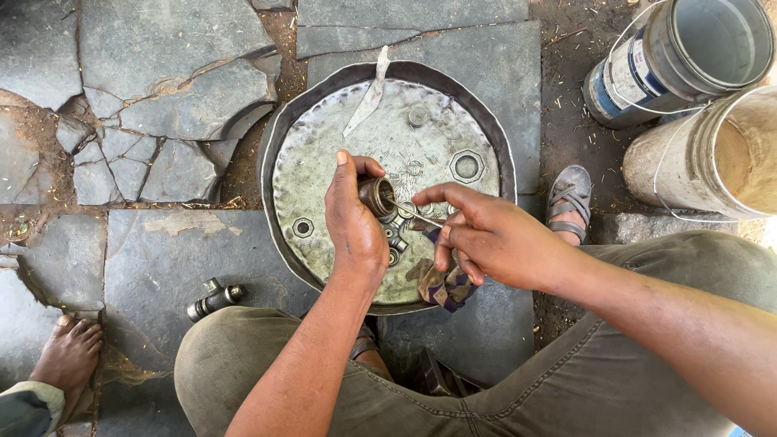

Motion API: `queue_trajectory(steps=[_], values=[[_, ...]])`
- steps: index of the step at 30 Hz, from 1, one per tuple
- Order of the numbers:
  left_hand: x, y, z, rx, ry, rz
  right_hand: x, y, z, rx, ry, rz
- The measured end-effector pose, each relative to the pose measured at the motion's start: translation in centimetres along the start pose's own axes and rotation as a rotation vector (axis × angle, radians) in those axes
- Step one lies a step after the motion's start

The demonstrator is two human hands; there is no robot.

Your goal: The person sits on the ground and uses a thin metal tool to clean the inside of a cylindrical mechanical part. They hold the part in one hand and scrape the interior with the tool, occasionally wiping the tool on a cloth. Other small mechanical parts are visible in a metal tray nearby.

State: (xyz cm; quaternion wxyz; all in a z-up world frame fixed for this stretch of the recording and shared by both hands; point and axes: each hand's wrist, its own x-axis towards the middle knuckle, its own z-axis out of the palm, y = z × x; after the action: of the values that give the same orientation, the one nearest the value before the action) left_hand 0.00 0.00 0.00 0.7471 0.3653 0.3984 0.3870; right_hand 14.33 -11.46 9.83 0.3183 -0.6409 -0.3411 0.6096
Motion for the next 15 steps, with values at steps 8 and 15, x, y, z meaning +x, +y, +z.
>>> queue_trajectory(steps=[8, 15], values=[[-0.2, -0.8, 0.5, 0.042, -0.021, 0.054, 3.1, 3.2, 2.2, 0.016, 0.131, 0.069], [0.6, -0.9, -0.3, -0.247, 0.013, -0.112, 4.1, 3.4, 2.6, -0.161, 0.333, -0.124]])
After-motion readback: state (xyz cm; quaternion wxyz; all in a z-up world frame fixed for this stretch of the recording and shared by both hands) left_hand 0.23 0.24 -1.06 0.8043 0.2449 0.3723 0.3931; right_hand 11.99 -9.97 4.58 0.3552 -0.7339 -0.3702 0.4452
